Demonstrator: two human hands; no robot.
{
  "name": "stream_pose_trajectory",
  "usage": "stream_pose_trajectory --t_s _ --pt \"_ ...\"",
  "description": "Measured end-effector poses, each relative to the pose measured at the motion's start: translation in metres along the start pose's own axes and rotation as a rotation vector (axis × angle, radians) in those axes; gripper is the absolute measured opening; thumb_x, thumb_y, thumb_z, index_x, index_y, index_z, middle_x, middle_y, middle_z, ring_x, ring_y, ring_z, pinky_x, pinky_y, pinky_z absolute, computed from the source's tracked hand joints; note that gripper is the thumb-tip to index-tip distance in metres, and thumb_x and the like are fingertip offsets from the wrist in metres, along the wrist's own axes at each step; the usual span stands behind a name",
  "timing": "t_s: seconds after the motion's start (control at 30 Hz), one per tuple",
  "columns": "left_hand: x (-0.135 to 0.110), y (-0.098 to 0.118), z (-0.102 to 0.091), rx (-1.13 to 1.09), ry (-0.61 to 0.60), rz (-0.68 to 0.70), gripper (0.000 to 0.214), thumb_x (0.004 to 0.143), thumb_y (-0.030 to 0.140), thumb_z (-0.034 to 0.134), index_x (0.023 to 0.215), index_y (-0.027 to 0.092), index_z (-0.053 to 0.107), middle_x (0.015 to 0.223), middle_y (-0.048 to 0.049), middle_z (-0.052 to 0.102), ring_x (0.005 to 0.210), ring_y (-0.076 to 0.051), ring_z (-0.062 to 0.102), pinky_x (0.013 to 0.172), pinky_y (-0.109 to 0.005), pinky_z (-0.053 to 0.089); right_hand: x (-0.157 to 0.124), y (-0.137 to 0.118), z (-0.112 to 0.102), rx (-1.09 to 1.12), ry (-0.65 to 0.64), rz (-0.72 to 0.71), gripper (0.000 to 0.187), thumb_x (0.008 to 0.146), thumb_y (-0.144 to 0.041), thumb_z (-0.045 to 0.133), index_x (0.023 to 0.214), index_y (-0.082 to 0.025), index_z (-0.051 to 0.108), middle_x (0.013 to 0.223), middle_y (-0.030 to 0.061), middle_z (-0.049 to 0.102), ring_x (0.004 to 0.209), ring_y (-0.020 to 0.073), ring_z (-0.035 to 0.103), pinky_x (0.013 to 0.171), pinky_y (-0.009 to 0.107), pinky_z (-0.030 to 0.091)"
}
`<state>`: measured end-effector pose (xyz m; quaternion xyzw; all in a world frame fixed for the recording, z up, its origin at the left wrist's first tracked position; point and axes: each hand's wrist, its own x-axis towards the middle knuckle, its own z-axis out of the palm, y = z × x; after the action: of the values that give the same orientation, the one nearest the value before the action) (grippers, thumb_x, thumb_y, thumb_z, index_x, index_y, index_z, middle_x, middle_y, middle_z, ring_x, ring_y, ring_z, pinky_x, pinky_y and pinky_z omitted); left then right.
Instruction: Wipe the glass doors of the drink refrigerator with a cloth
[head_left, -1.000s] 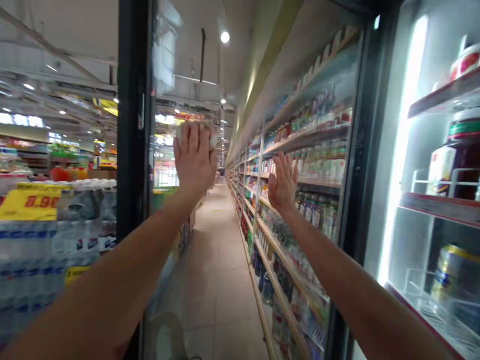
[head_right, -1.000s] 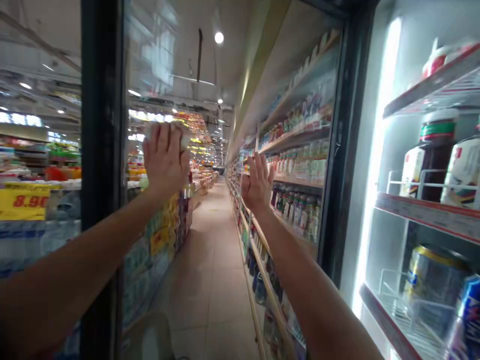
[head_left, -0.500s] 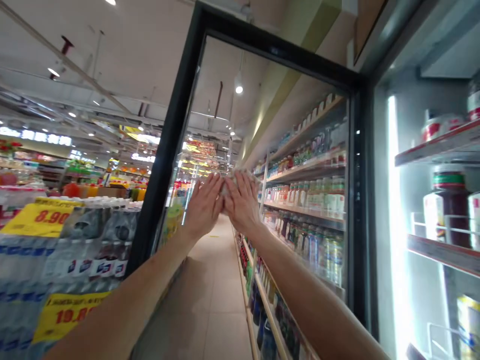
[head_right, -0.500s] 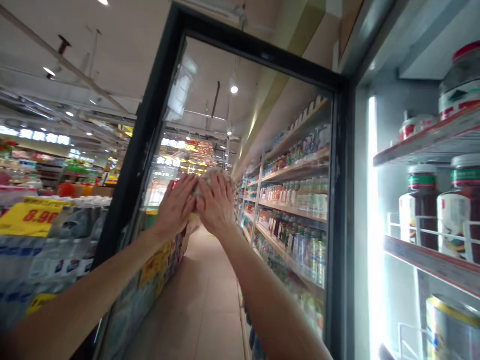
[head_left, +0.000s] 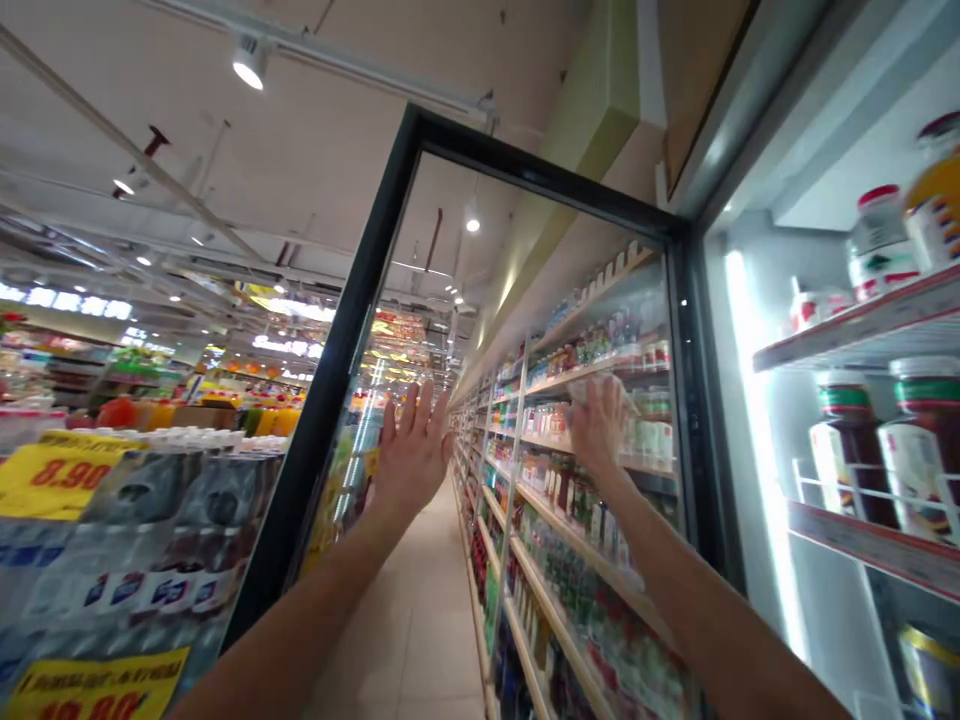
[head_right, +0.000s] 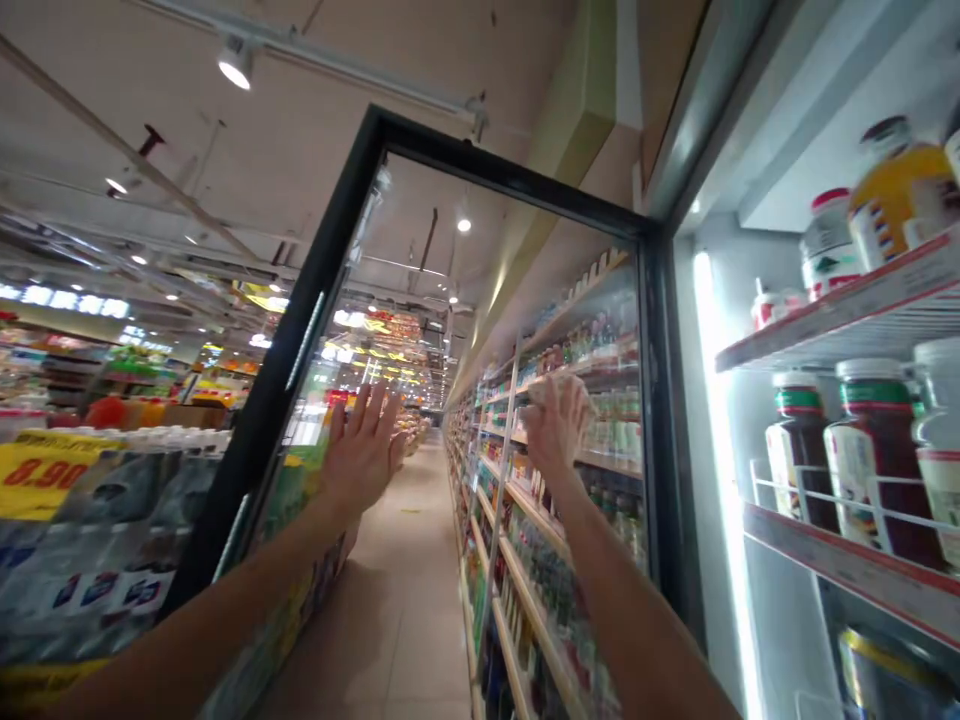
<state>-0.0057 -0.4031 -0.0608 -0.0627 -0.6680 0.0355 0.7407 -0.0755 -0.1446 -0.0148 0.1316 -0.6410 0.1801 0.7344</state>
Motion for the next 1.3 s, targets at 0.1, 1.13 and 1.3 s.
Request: stream_pose_trajectory --t_s 0.1,1.13,1.3 --pt "-0.002 -0.003 0.003 -0.011 0.011 0.022 0.051 0.091 0.032 0.037 0.138 0.014 0.035 0.146 -0.0146 0.031 0.139 -0.028 0.02 0.111 -0.053 0.02 -0.012 -0.049 0.008 0.025 -0.141 -0.407 0.048 0.088 -0.033 0.04 0.136 -0.026 0.041 0.149 0.0093 0.028 0.14 0.0275 0.017 0.108 0.053 0.026" --pt "-0.043 0.017 -0.014 0.033 -0.084 0.094 0.061 0.091 0.039 0.038 0.144 0.014 0.022 0.146 -0.0116 0.031 0.138 -0.025 0.024 0.112 -0.046 0.024 -0.032 0.011 -0.012 0.023 -0.008 0.038 0.051 0.089 -0.036 0.03 0.135 -0.02 0.045 0.145 0.0153 0.035 0.137 0.0317 0.028 0.106 0.058 0.028" --pt "-0.042 0.017 -0.015 0.038 -0.09 0.1 0.058 0.091 0.039 0.037 0.142 0.012 0.026 0.146 -0.0123 0.03 0.138 -0.025 0.022 0.111 -0.048 0.026 -0.05 -0.011 -0.007 0.038 -0.023 0.023 0.051 0.089 -0.035 0.034 0.138 -0.022 0.04 0.147 0.0132 0.033 0.138 0.0313 0.025 0.107 0.059 0.025"
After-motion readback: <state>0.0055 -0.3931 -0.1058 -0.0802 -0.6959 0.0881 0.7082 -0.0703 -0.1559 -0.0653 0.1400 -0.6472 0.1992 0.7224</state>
